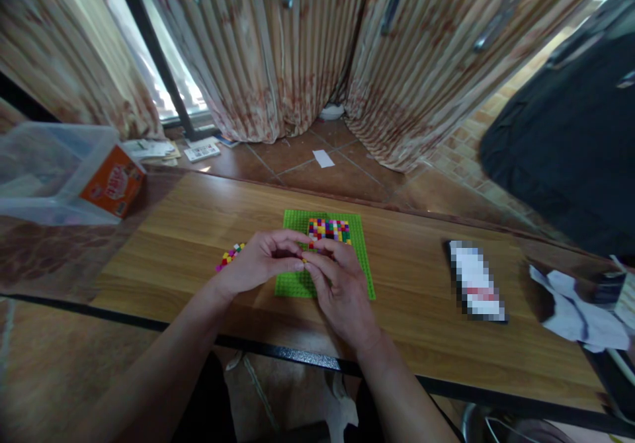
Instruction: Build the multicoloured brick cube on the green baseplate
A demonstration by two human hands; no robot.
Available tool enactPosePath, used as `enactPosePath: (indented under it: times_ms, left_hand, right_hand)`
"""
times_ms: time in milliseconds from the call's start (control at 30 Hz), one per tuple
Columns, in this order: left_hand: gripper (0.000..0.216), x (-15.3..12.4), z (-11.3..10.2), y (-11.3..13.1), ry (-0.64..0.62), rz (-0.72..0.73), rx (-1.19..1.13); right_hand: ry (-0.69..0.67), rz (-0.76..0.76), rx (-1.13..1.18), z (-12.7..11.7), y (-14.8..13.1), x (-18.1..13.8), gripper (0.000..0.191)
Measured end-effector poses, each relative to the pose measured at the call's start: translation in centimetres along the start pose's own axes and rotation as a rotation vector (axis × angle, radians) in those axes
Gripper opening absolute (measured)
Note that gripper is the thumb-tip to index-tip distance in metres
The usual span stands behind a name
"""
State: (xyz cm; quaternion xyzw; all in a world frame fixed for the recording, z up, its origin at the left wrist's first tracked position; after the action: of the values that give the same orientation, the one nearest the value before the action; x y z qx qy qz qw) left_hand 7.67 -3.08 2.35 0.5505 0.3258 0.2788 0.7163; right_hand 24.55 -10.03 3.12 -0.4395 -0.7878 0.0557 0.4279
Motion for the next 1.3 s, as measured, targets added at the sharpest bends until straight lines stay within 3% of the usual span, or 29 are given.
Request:
enactPosePath:
  times_ms: [500,700,933,1300]
  left_hand:
    - [0.031,0.2,0.2,0.1,0.044,-0.023,-0.073]
    - [0.024,0.6,-1.4,-0.1,0.271,-0.009,-0.043]
    - [0.017,0.8,-2.4,0.2,0.513,-0.023,-0.061]
    - [0.016,0.7,-2.8,0.5,0.592,-0.044,-0.096]
  right_hand:
    - [0.037,0.039,-0.022,-0.8,1.0,0.0,0.011]
    - [0.121,0.156,-0.081,-2.4,2.8,-0.1,0.008]
    - [0.091,0.242,-0.049,-3.0,3.4,-0.2,0.009]
    - [-0.01,0.19,-0.095,-2.5,3.3,-0.4,0.006]
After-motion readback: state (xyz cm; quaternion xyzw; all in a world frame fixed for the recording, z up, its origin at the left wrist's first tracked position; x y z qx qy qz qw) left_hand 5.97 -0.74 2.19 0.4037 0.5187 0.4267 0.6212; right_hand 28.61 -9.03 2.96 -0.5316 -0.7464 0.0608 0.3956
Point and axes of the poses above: each hand's wrist, its own x-axis towards the middle knuckle, its own z-axis out of the palm, y = z × x, the point moved 1 cm from there along x, towards the middle knuckle, and after that the axes turned 10 degrees about -z, right-handed, at the moved point
